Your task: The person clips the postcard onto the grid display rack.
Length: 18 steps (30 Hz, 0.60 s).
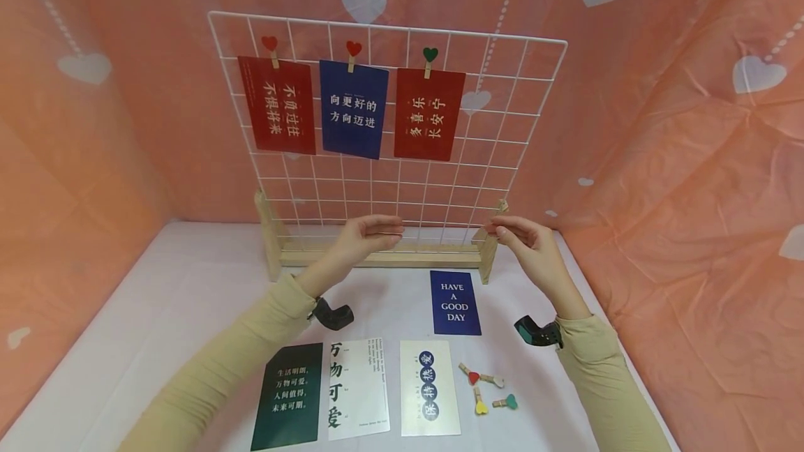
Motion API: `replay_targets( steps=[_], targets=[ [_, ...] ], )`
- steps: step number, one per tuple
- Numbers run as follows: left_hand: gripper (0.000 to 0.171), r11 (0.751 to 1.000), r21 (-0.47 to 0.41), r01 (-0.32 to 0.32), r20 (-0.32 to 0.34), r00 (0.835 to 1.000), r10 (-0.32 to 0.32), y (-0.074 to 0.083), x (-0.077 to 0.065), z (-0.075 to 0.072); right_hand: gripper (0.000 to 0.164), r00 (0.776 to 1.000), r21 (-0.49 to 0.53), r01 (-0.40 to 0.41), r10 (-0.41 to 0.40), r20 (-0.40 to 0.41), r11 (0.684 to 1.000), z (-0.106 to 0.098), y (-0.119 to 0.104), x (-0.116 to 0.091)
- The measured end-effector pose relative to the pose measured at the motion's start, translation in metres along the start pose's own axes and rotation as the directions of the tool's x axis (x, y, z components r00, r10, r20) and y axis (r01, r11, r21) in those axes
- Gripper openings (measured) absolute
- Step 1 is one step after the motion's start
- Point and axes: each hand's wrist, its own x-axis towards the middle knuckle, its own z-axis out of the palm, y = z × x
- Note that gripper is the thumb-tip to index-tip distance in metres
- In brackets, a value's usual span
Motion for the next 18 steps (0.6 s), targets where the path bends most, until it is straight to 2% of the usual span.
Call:
replay_targets(
  steps=[7,12,18],
  targets=[
    [0.04,1.0,0.005,-0.004,0.009,1.0,0.004,-0.019,-0.003,0.008,0.032,0.997,-0.029,-0.067,0.068,0.037,0.997,-0.004,0.013,-0.02],
    [0.042,0.999,-0.005,0.036,0.025,0.999,-0.036,-0.034,-0.005,0.013,0.036,0.985,-0.059,-0.152,0.156,0.078,0.987,-0.003,0.022,-0.035],
    [0.043,0.998,-0.029,0.056,0.015,0.998,-0.056,-0.054,-0.01,0.016,0.034,0.98,-0.064,-0.172,0.177,0.088,0.983,-0.001,0.034,-0.048]
  ],
)
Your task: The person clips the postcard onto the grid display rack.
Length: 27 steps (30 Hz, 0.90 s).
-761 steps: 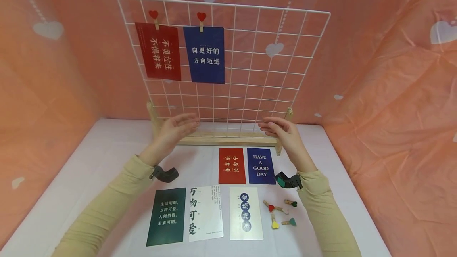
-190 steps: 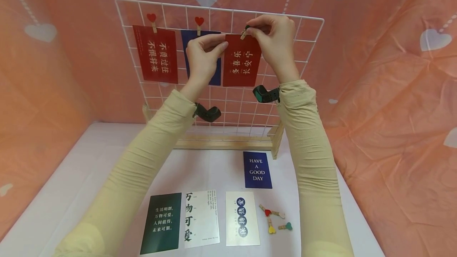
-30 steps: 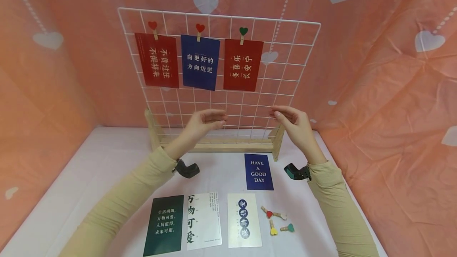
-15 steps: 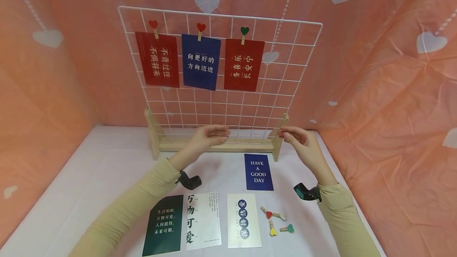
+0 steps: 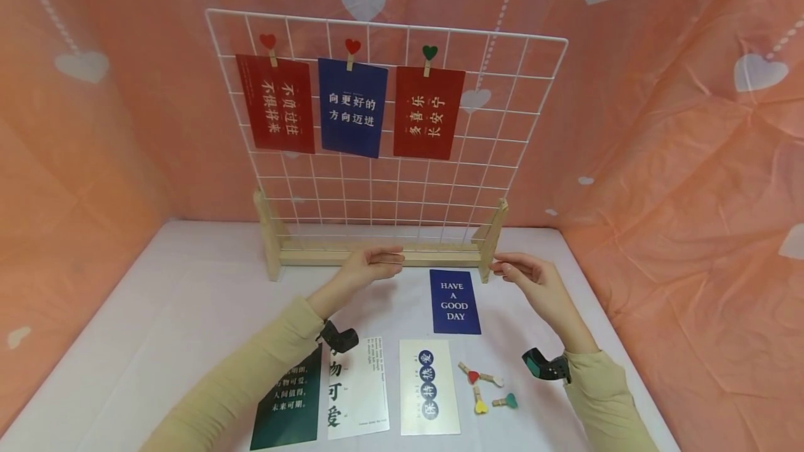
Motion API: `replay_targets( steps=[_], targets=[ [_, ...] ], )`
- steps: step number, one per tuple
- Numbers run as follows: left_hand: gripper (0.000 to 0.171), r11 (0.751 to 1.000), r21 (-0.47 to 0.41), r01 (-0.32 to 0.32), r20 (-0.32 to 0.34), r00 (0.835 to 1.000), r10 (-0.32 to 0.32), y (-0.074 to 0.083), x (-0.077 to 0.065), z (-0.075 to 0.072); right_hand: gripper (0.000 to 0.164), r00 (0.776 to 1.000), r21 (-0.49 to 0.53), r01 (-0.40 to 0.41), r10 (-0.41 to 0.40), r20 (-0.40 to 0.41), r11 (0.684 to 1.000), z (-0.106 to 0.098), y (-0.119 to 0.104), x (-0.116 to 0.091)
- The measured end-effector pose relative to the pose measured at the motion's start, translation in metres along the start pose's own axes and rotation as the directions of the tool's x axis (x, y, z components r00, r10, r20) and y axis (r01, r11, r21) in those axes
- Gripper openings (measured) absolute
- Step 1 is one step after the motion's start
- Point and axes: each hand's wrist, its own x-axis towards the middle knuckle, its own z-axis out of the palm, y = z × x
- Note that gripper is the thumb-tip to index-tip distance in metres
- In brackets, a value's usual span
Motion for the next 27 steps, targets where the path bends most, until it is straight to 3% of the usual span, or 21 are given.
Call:
replay_targets(
  steps=[5,16,27],
  targets=[
    [0.043,0.999,0.002,0.032,-0.03,0.999,-0.032,-0.015,-0.003,0.004,0.033,1.0,0.016,-0.03,0.03,0.007,0.999,0.004,0.01,-0.009],
    [0.05,0.983,-0.065,0.174,-0.042,0.983,-0.176,-0.042,0.002,0.01,0.034,0.99,0.077,-0.114,0.107,0.093,0.991,0.016,0.037,-0.032],
    [0.047,0.974,-0.124,0.191,-0.04,0.98,-0.197,-0.056,0.01,0.02,0.042,0.94,0.102,-0.274,0.243,0.241,0.956,0.02,0.049,-0.051]
  ],
)
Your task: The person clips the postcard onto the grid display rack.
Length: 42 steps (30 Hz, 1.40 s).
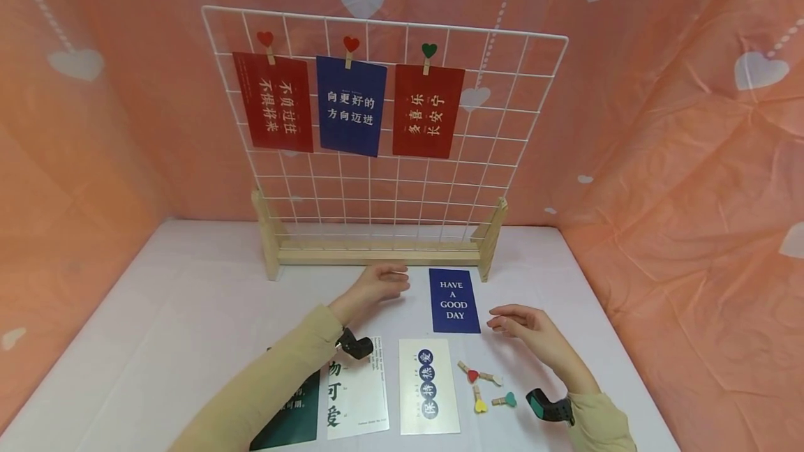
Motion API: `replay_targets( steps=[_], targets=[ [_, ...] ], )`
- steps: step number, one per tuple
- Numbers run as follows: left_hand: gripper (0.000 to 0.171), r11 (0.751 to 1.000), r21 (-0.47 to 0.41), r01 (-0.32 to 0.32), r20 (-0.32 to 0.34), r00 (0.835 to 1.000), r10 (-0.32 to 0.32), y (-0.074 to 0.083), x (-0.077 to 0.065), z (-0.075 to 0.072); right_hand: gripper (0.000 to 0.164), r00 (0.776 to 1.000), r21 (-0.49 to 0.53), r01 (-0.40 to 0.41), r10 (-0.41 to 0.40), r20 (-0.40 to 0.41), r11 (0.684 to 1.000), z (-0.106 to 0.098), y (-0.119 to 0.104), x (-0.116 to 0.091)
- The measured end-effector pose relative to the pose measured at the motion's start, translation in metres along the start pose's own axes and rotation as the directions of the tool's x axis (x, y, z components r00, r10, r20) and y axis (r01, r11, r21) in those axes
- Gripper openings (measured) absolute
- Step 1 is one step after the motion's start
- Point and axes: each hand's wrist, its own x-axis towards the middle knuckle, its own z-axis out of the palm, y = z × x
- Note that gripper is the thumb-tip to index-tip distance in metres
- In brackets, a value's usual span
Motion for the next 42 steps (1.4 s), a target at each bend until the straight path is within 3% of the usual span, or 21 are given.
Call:
replay_targets(
  steps=[16,26,42],
  targets=[
    [0.043,0.999,-0.039,0.033,-0.015,0.999,-0.033,-0.001,0.009,0.018,0.041,0.995,0.073,-0.043,0.037,0.089,0.996,0.008,0.018,-0.008],
    [0.04,0.999,0.038,0.039,-0.022,0.999,-0.038,-0.001,0.018,0.028,0.039,0.989,0.055,-0.074,0.066,0.133,0.996,0.017,0.021,-0.006],
    [0.035,0.995,-0.014,0.098,-0.077,0.992,-0.099,-0.001,0.029,0.035,0.035,0.984,0.007,-0.054,0.052,0.169,0.999,0.023,0.022,-0.004]
  ],
)
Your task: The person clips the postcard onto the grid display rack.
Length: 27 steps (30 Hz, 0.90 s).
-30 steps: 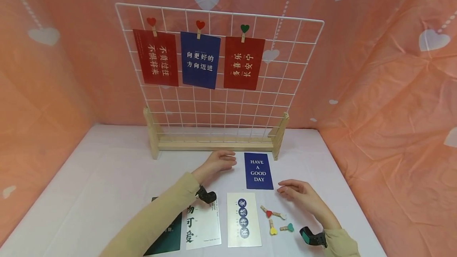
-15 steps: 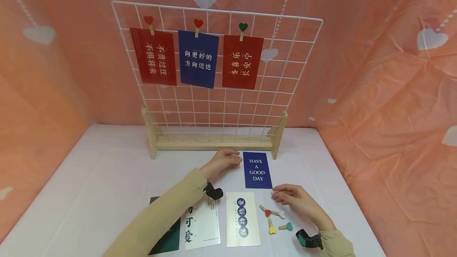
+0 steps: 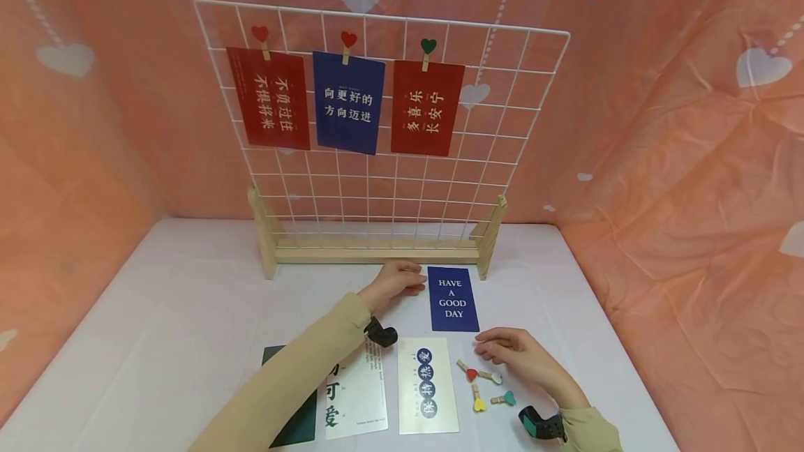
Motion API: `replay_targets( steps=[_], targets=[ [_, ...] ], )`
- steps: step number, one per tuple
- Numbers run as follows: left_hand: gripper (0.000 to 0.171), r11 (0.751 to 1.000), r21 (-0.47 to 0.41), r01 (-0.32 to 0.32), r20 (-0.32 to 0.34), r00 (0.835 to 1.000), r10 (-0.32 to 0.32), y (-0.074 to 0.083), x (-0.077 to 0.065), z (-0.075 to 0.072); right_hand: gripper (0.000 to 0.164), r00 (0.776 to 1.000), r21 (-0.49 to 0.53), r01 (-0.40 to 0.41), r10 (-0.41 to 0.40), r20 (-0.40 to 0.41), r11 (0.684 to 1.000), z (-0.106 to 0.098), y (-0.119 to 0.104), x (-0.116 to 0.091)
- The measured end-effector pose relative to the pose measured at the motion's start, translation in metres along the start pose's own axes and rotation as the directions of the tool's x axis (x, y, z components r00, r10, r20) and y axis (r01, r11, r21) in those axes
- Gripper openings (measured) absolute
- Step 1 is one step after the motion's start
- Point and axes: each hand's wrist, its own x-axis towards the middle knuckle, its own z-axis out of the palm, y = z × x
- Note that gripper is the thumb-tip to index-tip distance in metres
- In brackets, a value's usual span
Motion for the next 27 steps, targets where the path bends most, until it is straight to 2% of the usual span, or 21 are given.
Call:
replay_targets(
  steps=[12,21,27],
  targets=[
    [0.038,0.999,0.001,0.037,-0.003,0.999,-0.037,-0.002,0.009,0.002,0.034,1.0,-0.006,0.017,-0.017,0.011,1.0,0.002,-0.001,-0.001],
    [0.041,1.0,-0.007,0.005,-0.001,1.0,-0.005,0.002,0.01,0.008,0.03,0.999,-0.072,-0.038,0.037,-0.014,0.997,0.008,0.0,0.002],
    [0.04,1.0,-0.011,0.01,-0.008,1.0,-0.01,0.0,0.012,0.01,0.031,0.999,-0.067,-0.047,0.047,-0.012,0.997,0.012,0.001,0.003]
  ],
)
